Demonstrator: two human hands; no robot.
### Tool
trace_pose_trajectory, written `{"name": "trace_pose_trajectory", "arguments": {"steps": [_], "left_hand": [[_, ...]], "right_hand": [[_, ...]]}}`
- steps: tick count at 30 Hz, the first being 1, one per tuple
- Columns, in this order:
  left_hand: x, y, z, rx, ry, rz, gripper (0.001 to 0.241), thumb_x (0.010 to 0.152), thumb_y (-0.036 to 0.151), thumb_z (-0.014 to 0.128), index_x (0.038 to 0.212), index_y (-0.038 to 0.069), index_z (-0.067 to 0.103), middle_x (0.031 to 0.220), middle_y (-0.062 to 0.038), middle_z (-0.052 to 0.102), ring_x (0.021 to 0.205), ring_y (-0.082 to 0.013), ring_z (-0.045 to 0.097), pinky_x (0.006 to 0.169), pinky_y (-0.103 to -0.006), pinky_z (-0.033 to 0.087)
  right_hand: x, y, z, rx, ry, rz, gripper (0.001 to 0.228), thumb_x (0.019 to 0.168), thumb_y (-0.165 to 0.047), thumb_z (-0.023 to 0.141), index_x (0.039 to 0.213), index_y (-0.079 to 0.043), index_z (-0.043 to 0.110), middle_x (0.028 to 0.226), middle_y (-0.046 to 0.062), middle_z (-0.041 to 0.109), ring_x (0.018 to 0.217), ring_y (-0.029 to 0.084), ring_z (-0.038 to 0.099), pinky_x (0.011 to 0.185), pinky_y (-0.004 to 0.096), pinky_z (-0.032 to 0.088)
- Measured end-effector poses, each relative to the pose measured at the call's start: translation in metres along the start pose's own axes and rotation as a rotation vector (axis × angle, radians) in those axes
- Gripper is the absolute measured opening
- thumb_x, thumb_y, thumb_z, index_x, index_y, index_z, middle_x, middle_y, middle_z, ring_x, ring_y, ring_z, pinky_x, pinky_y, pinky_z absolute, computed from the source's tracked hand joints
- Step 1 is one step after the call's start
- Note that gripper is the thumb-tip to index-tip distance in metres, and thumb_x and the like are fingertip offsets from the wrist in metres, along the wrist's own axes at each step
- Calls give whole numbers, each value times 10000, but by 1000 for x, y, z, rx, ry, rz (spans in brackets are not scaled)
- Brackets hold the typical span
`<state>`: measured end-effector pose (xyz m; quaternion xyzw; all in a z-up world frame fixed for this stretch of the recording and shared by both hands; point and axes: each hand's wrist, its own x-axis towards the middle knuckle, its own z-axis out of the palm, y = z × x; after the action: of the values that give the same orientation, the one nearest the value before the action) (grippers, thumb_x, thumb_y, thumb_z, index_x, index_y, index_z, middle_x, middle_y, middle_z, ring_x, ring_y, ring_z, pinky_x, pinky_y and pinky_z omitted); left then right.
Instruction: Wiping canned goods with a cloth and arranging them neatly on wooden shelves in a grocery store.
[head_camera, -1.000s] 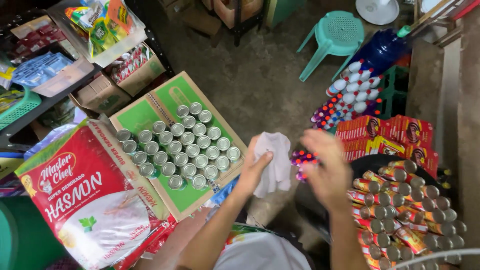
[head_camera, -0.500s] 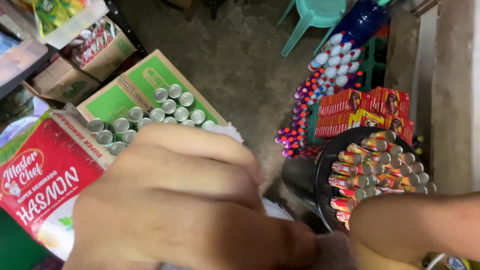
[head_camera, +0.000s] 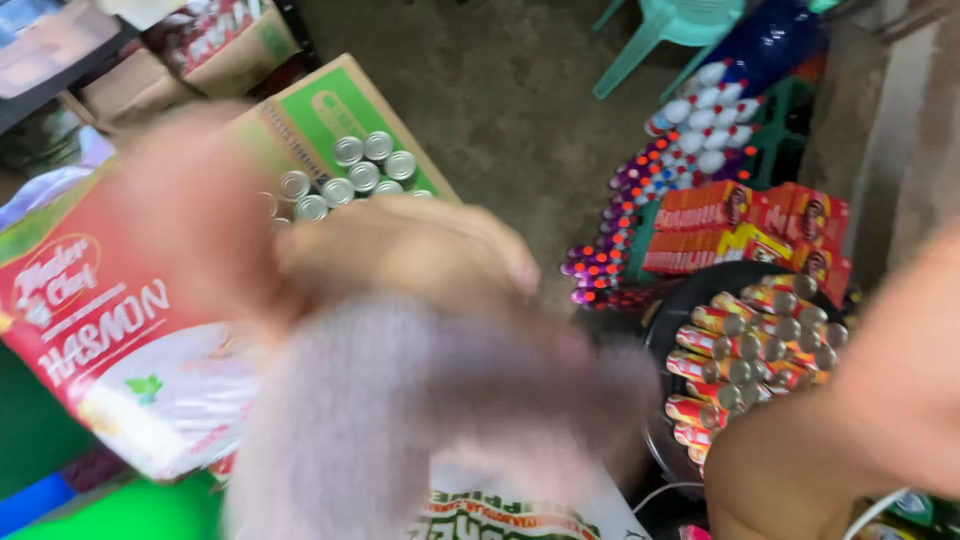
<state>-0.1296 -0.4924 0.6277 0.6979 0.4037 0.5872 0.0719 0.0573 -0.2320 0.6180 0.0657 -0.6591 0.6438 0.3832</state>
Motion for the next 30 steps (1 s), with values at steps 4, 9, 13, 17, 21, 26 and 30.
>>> {"name": "trace_pose_trajectory", "arguments": {"steps": [4, 9, 13, 17, 21, 26, 30], "left_hand": [[-50, -55, 56, -506, 778, -394, 922, 914, 518, 723, 1582, -4, 359, 1388, -172, 552, 1270, -295, 571, 1135, -444, 472], [-126, -126, 79, -260, 706, -483, 689, 1080, 519, 458, 1489, -35, 473, 1533, -165, 503, 1456, -250, 427, 1331, -366, 273], [-219, -181, 72, -218, 802, -750, 542, 1064, 390, 440, 1492, 58, 466, 1528, -161, 473, 1482, -310, 384, 1273, -420, 237], [-346, -276, 26, 999, 911, -935, 208, 1003, 226, 654, 1161, 92, 670, 1112, -134, 704, 1083, -340, 596, 1009, -485, 412], [-403, -306, -41, 1193, 900, -1288, 443, 888, 331, 740, 1229, 68, 634, 1200, -165, 635, 1165, -373, 543, 995, -504, 412], [-436, -336, -73, 1463, 639, -1476, 701, 799, 491, 765, 1240, -36, 628, 1373, -260, 523, 1301, -443, 401, 1071, -570, 318], [-426, -334, -77, 1521, 564, -1511, 775, 765, 564, 777, 1163, -89, 653, 1392, -305, 498, 1300, -460, 370, 1063, -568, 302]], "right_hand": [[-3, 61, 52, 41, -155, 95, 905, 934, -608, 709, 1585, -69, 387, 1574, 22, 475, 1388, 156, 486, 1270, 355, 356], [-70, 165, 79, 85, -289, 592, 1076, 771, -308, 875, 1606, -49, 248, 1546, 93, 428, 1431, 212, 426, 1170, 357, 349], [-132, 232, 51, 311, 21, 1102, 650, 886, -46, 728, 1482, 57, 489, 1328, 138, 629, 1234, 251, 593, 1057, 396, 464], [-174, 249, 26, 512, 173, 1259, 661, 849, -159, 728, 1461, -56, 501, 1340, 91, 649, 1251, 258, 613, 1072, 446, 467], [-217, 262, 13, 805, 351, 1352, 650, 937, -377, 677, 1462, -33, 509, 1382, 149, 624, 1249, 328, 595, 1053, 518, 451], [-197, 231, 48, 929, 484, 1341, 608, 965, -483, 586, 1397, -56, 551, 1322, 136, 662, 1186, 331, 630, 1006, 518, 460], [-241, 261, 8, 619, 374, 1327, 462, 1016, -266, 601, 1393, -1, 562, 1316, 120, 667, 1199, 250, 634, 1034, 428, 476]]}}
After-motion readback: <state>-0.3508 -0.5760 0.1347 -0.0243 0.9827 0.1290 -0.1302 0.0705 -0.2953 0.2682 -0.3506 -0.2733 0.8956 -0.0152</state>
